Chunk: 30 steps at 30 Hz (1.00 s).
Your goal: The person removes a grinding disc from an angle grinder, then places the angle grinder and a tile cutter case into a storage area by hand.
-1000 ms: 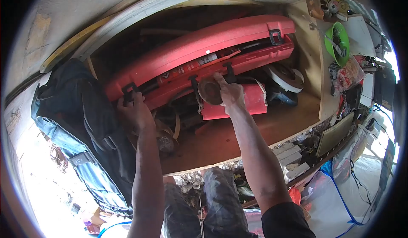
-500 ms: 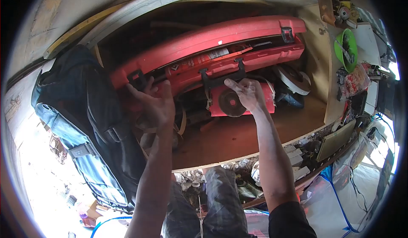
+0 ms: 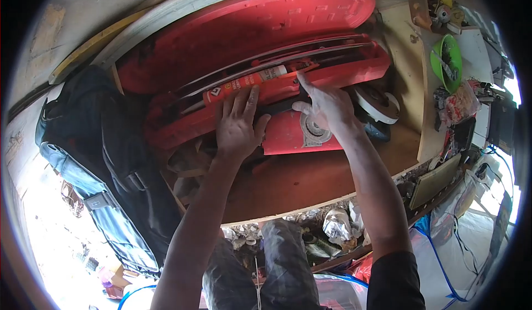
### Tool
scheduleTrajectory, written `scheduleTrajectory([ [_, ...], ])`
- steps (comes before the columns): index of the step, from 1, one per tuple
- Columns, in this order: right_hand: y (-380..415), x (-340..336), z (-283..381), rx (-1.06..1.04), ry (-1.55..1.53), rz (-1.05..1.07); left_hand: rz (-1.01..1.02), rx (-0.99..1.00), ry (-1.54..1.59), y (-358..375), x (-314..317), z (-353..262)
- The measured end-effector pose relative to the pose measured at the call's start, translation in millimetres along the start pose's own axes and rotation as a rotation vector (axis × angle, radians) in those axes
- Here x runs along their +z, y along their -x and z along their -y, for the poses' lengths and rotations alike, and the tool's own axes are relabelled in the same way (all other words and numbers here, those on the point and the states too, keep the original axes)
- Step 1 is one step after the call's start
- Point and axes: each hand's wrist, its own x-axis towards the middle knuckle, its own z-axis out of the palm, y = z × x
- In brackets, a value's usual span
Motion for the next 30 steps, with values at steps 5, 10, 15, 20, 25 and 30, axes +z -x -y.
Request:
scheduleTrajectory([
  [5,10,-7,0,-0.035,0.067,0.106,0.093,0.039,0.069,1,-6,6],
  [10,0,-7,-22,-0.071,0.263,0.103,0.145,0.147,0.072,0,3,40],
  [15,-14,16,-48,-0.251,0.287,-0.16,0.16,0.151,-0.071,-3,-5,28],
  [20,-15,14,-31,-0.275,0.444,-0.141,0.135,0.193,-0.234,-5,2,30],
  [25,-25,31,-17,-0.322,0.683,-0.434,0.088,0.186,-0.409,-11,18,26],
  [30,-33,35,-14,-0.271,0.744,-0.442,-0.017,0.167,-0.498,-17,28,29],
])
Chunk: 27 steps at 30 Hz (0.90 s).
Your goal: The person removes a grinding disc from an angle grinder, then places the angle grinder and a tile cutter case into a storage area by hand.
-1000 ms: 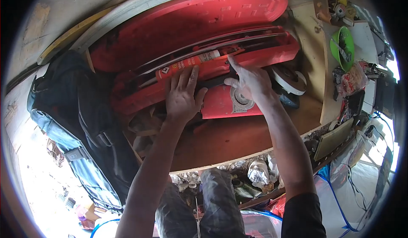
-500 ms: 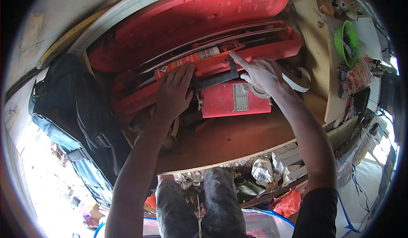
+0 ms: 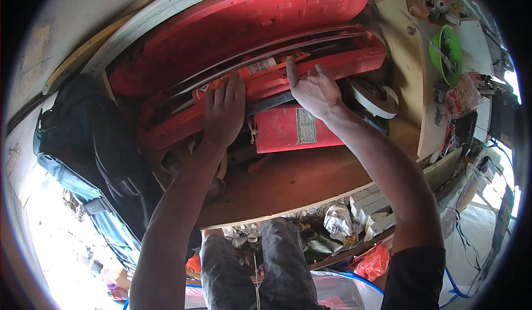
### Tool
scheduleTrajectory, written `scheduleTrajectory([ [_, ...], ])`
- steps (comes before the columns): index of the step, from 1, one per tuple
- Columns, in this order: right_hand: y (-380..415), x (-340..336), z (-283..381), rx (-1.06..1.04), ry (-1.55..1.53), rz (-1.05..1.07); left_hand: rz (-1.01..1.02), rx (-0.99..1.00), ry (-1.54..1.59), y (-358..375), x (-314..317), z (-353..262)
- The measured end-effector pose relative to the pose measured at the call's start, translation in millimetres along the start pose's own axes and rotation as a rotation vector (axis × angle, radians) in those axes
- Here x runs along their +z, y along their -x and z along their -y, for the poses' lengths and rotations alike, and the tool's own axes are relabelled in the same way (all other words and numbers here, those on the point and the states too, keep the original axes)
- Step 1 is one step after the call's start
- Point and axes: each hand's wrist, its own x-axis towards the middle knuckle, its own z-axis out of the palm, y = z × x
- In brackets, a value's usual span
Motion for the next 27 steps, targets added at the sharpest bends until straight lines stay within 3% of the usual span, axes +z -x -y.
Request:
scheduleTrajectory([
  [5,8,13,-4,0.019,-0.167,-0.161,-0.009,0.036,0.158,7,1,6],
  [8,10,10,-7,0.01,-0.23,-0.053,-0.006,0.021,0.208,9,4,6],
  [12,18,14,-6,-0.007,-0.218,-0.096,-0.053,0.03,0.224,9,1,6],
  [17,21,24,-3,-0.047,-0.157,-0.294,-0.107,0.01,0.345,12,4,7],
  [27,16,16,3,-0.05,-0.19,-0.143,-0.043,0.042,0.296,12,0,6],
])
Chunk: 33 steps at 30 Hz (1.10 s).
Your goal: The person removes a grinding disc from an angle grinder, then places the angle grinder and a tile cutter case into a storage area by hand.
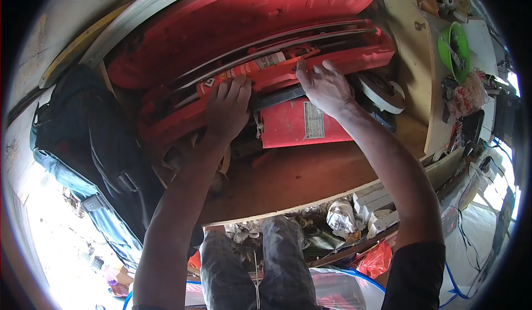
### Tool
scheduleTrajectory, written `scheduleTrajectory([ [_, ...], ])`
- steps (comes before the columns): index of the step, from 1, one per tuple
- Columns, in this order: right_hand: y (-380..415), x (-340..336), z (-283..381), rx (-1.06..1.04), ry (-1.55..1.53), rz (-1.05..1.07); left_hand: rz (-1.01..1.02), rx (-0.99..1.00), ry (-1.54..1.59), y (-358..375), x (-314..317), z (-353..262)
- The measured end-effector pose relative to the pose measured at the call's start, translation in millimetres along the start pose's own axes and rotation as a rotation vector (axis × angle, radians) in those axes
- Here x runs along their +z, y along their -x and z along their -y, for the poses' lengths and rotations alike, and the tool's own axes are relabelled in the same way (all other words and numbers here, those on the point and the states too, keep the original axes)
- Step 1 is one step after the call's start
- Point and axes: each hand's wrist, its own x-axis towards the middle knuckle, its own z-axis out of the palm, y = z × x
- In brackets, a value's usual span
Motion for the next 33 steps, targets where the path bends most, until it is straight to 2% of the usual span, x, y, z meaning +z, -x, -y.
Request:
scheduleTrajectory([
  [2,-1,-4,-4,-0.017,-0.094,0.11,0.03,0.024,-0.011,-4,-1,1],
  [8,0,-13,-4,0.004,-0.082,0.25,0.081,0.058,-0.028,-8,-5,2],
  [12,-5,-26,0,0.03,-0.058,0.306,0.021,0.112,-0.016,-12,-5,5],
  [15,-8,-35,3,0.036,-0.055,0.38,0.085,0.118,-0.007,-8,-3,7],
  [17,-11,-37,0,0.036,-0.124,0.49,0.093,0.111,0.0,-10,-3,7],
  [21,-15,-49,-2,0.02,-0.133,0.49,0.058,0.109,-0.037,-9,-8,1],
  [23,-19,-56,-9,-0.054,-0.131,0.491,0.017,0.097,-0.038,-9,-6,2],
  [27,-14,-58,-10,-0.025,-0.196,0.387,0.04,0.036,-0.058,-3,-3,-1],
  [29,-13,-54,-9,0.012,-0.182,0.442,-0.076,-0.007,-0.093,2,-1,-3],
  [33,-8,-43,-6,0.027,-0.19,0.38,-0.089,-0.039,-0.06,7,7,-3],
])
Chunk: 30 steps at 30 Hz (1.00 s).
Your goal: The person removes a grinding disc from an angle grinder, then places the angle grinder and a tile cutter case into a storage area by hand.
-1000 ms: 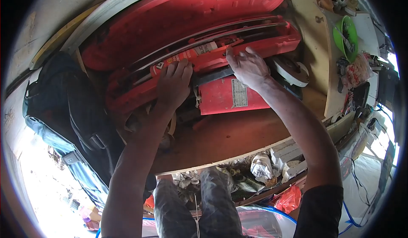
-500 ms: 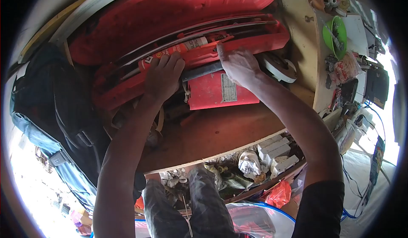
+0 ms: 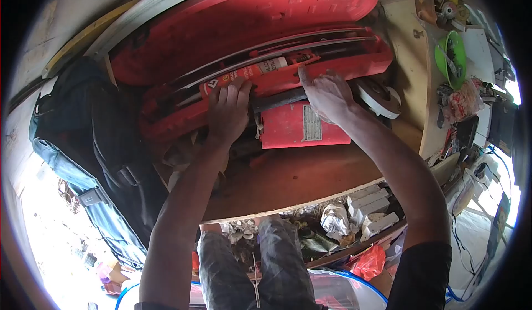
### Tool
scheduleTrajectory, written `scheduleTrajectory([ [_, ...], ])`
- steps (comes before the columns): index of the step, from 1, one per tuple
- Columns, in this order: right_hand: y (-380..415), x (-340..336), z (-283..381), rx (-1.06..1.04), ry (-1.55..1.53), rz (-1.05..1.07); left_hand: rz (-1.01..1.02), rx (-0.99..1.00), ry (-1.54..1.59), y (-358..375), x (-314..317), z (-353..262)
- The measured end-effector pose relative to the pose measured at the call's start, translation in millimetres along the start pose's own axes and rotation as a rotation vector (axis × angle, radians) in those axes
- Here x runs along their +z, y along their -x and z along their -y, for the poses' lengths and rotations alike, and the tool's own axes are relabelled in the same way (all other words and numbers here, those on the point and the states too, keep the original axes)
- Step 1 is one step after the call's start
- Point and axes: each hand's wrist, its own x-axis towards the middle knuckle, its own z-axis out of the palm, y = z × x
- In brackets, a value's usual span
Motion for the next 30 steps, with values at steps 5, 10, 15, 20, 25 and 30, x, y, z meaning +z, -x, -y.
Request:
scheduleTrajectory([
  [5,-5,6,11,0.033,0.088,0.062,0.012,0.003,-0.007,-2,-3,-1],
  [10,-6,-4,11,-0.006,0.107,0.067,0.043,0.043,0.043,-3,-6,0],
  [15,-3,-10,8,-0.074,0.114,0.019,0.171,0.08,0.031,-3,-5,2],
  [20,-3,4,13,-0.027,0.194,0.026,0.132,0.115,0.028,0,1,5],
  [25,0,3,17,0.044,0.22,0.04,0.354,0.028,0.356,-31,-37,23],
  [30,2,9,21,0.105,0.189,0.002,0.7,-0.584,1.183,-60,-50,46],
])
